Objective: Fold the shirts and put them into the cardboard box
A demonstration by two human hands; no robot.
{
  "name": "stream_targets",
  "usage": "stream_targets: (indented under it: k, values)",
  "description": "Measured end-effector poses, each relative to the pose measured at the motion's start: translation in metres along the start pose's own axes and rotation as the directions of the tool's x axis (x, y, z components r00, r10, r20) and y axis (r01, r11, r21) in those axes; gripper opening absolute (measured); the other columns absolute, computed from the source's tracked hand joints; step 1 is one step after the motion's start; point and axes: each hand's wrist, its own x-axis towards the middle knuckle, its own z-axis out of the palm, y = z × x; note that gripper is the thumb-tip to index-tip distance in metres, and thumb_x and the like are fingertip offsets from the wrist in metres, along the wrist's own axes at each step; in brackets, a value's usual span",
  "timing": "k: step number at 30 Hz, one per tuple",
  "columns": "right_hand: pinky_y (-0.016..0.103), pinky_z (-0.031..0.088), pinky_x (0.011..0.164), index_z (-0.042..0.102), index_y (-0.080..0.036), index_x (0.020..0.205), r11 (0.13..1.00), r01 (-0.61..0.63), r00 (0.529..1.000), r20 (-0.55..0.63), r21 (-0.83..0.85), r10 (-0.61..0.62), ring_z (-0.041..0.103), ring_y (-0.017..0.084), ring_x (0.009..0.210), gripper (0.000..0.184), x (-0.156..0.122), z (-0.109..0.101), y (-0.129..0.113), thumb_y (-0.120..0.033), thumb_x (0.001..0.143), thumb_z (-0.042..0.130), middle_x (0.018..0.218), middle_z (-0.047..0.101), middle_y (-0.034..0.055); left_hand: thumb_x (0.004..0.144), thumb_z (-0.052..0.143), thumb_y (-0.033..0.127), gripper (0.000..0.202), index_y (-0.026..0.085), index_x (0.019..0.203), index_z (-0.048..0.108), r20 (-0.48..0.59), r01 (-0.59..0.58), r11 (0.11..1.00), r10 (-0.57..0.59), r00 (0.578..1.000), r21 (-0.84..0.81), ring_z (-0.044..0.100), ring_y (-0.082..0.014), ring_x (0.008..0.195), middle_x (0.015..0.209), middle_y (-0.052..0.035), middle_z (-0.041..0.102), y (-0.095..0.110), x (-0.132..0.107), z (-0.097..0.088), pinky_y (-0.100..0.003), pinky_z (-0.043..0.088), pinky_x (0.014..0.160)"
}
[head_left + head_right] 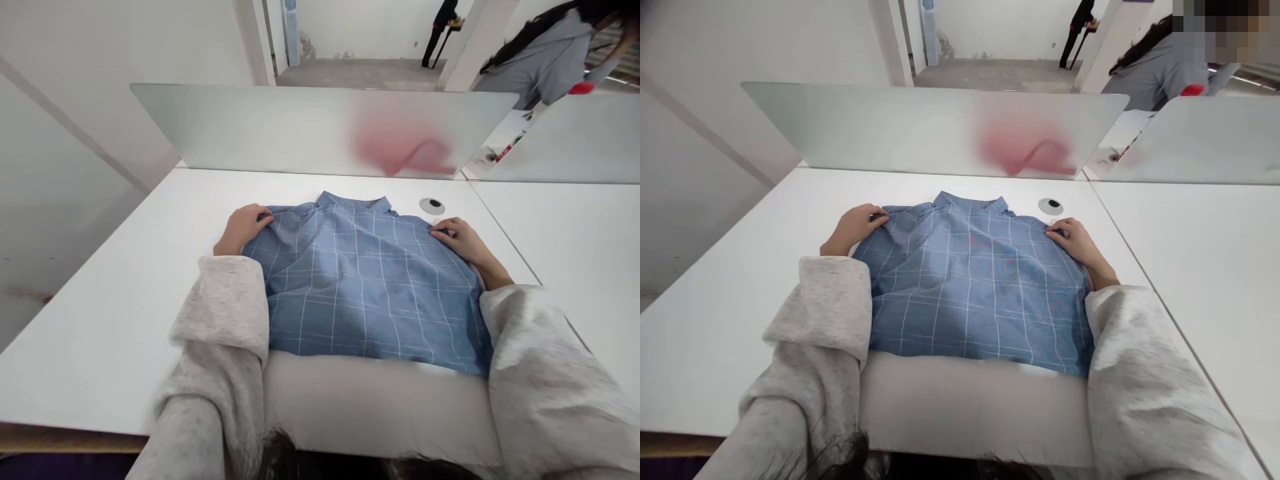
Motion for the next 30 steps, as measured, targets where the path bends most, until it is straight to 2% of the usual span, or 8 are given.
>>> stream_targets:
  k: [4, 7, 10, 14, 18, 25, 27, 30]
  values:
    - [0.038, 0.048, 0.081, 0.062, -0.021, 0.078, 0.991, -0.108, 0.993, -0.030, 0.083, 0.111, 0.060, 0.023, 0.091, 0.027, 0.001, -0.003, -0.002, -0.047, 0.081, 0.055, 0.095, 0.064, 0.0090, 0.089, 0.047, 0.039, 0.028, 0.022, 0.093, 0.069, -0.072, 0.050, 0.999, -0.050, 0.996, -0.010, 0.060, -0.0206, 0.094, 0.100, -0.0032, 0.068, 0.005, -0.001, -0.006, -0.029, 0.043, 0.077]
    - [0.034, 0.047, 0.076, 0.060, -0.019, 0.079, 0.953, -0.281, 0.950, -0.109, 0.112, 0.293, 0.060, 0.021, 0.082, 0.025, 0.001, -0.007, -0.006, -0.043, 0.083, 0.054, 0.088, 0.066, 0.0097, 0.090, 0.045, 0.041, 0.031, 0.022, 0.093, 0.070, -0.172, 0.110, 0.994, -0.104, 0.980, 0.026, 0.059, -0.0216, 0.092, 0.096, -0.0038, 0.068, 0.007, 0.000, -0.006, -0.031, 0.042, 0.076]
    - [0.033, 0.044, 0.075, 0.060, -0.018, 0.080, 0.927, -0.363, 0.911, -0.175, 0.095, 0.374, 0.059, 0.019, 0.079, 0.023, 0.002, -0.008, -0.008, -0.039, 0.084, 0.053, 0.085, 0.067, 0.0109, 0.091, 0.042, 0.042, 0.033, 0.023, 0.093, 0.069, -0.201, 0.167, 0.983, -0.150, 0.968, 0.070, 0.059, -0.0233, 0.092, 0.095, -0.0050, 0.067, 0.006, 0.000, 0.000, -0.033, 0.041, 0.077]
    - [0.035, 0.046, 0.075, 0.060, -0.019, 0.075, 0.924, -0.374, 0.913, -0.143, 0.080, 0.382, 0.060, 0.021, 0.076, 0.017, 0.005, -0.005, -0.006, -0.036, 0.078, 0.058, 0.081, 0.068, 0.0081, 0.090, 0.043, 0.039, 0.029, 0.024, 0.093, 0.068, -0.081, 0.189, 0.980, -0.185, 0.980, 0.058, 0.059, -0.0232, 0.093, 0.096, -0.0054, 0.066, 0.005, 0.000, 0.013, -0.032, 0.042, 0.077]
    - [0.037, 0.048, 0.072, 0.062, -0.020, 0.074, 0.932, -0.347, 0.924, -0.131, 0.104, 0.358, 0.061, 0.022, 0.073, 0.020, 0.005, -0.002, 0.001, -0.040, 0.075, 0.059, 0.078, 0.068, 0.0071, 0.090, 0.044, 0.037, 0.029, 0.021, 0.098, 0.067, -0.118, 0.180, 0.982, -0.173, 0.978, 0.052, 0.057, -0.0233, 0.094, 0.097, -0.0074, 0.063, 0.006, 0.000, 0.014, -0.032, 0.043, 0.080]
    - [0.032, 0.046, 0.070, 0.063, -0.018, 0.081, 0.957, -0.266, 0.952, -0.122, 0.120, 0.280, 0.057, 0.018, 0.071, 0.027, 0.002, -0.001, 0.001, -0.044, 0.078, 0.055, 0.079, 0.066, 0.0058, 0.089, 0.046, 0.038, 0.028, 0.023, 0.096, 0.069, -0.081, -0.107, 0.993, 0.111, 0.991, 0.053, 0.054, -0.0232, 0.101, 0.104, -0.0060, 0.063, 0.010, 0.004, 0.012, -0.036, 0.040, 0.091]
    - [0.031, 0.045, 0.069, 0.061, -0.019, 0.080, 0.963, -0.244, 0.957, -0.131, 0.112, 0.258, 0.056, 0.018, 0.070, 0.026, 0.002, -0.002, -0.002, -0.044, 0.079, 0.055, 0.078, 0.064, 0.0054, 0.089, 0.046, 0.039, 0.029, 0.023, 0.093, 0.070, -0.133, -0.087, 0.993, 0.097, 0.986, 0.083, 0.054, -0.0242, 0.099, 0.101, -0.0067, 0.063, 0.013, 0.005, 0.010, -0.036, 0.040, 0.089]
    - [0.032, 0.045, 0.073, 0.059, -0.020, 0.078, 0.973, -0.216, 0.942, -0.243, 0.083, 0.230, 0.055, 0.019, 0.074, 0.022, 0.003, -0.003, -0.005, -0.042, 0.080, 0.053, 0.082, 0.063, 0.0066, 0.090, 0.043, 0.046, 0.036, 0.024, 0.094, 0.071, -0.269, 0.053, 0.992, -0.022, 0.963, 0.111, 0.055, -0.0258, 0.097, 0.093, -0.0076, 0.064, 0.019, 0.006, 0.005, -0.037, 0.040, 0.085]
